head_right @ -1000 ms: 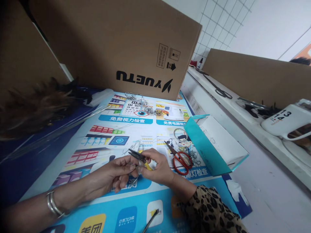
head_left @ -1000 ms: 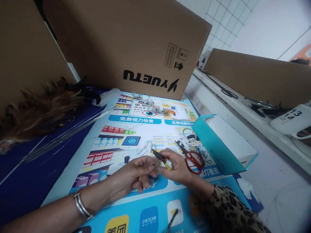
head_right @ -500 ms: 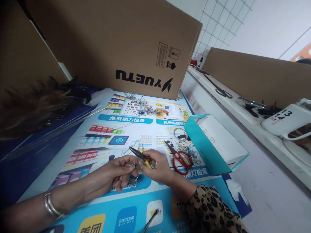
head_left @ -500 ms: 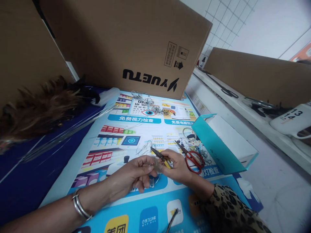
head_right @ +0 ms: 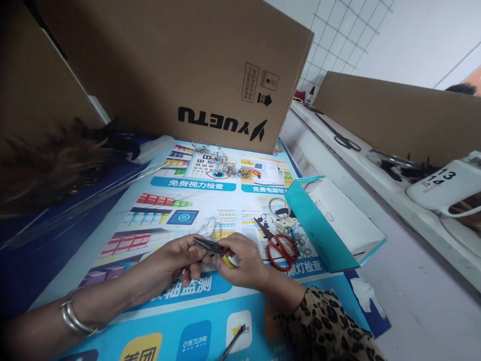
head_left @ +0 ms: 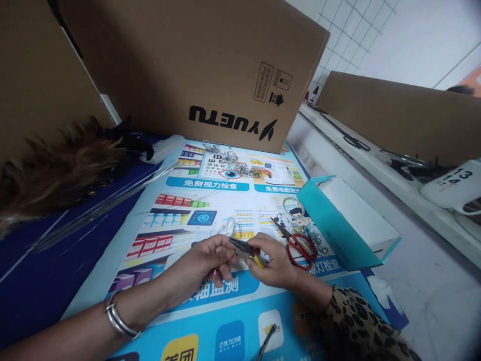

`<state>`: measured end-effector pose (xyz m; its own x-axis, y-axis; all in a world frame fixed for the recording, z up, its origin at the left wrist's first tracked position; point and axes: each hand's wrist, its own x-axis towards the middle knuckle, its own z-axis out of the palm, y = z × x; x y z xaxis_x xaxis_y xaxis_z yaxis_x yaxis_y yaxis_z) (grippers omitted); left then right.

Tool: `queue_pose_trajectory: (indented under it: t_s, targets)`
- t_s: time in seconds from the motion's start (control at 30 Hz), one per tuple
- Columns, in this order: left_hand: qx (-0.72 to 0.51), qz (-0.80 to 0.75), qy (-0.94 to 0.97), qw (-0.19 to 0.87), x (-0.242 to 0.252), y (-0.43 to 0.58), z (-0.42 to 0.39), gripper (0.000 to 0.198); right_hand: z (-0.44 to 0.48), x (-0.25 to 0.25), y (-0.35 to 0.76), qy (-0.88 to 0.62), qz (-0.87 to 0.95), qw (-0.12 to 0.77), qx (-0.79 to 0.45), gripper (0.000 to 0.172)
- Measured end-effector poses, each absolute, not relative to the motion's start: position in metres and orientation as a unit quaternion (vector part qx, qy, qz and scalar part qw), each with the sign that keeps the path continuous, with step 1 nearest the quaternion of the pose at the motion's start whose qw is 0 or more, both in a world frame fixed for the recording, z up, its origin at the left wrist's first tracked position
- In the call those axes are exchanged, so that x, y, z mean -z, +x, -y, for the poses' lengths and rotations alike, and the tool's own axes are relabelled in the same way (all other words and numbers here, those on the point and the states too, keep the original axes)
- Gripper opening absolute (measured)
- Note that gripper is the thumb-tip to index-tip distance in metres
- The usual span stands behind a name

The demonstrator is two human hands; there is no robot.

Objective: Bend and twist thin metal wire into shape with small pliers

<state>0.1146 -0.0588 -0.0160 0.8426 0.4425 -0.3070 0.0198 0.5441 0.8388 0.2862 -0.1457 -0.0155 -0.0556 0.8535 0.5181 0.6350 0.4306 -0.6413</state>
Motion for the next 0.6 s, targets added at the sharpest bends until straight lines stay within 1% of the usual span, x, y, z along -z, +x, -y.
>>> queue_pose_trajectory:
  t_s: [0.23, 0.47, 0.6]
  targets:
    - [-0.128, -0.257, 0.469, 0.835, 0.0153, 0.1154, 0.0631, 0.018, 0.1448, 0.0143, 0.2853, -0.541, 0.703, 0.442, -0.131, 0.02]
    - [-0.134, -0.264, 0.469, 0.832, 0.0132, 0.1134, 0.0616, 0.016, 0.1422, 0.0206, 0.2891, -0.535, 0.703, 0.455, -0.113, 0.034]
    - [-0.131, -0.266, 0.454, 0.84, 0.0154, 0.1138, 0.0593, 0.015, 0.1415, 0.0202, 0.2895, -0.519, 0.719, 0.45, -0.105, 0.036]
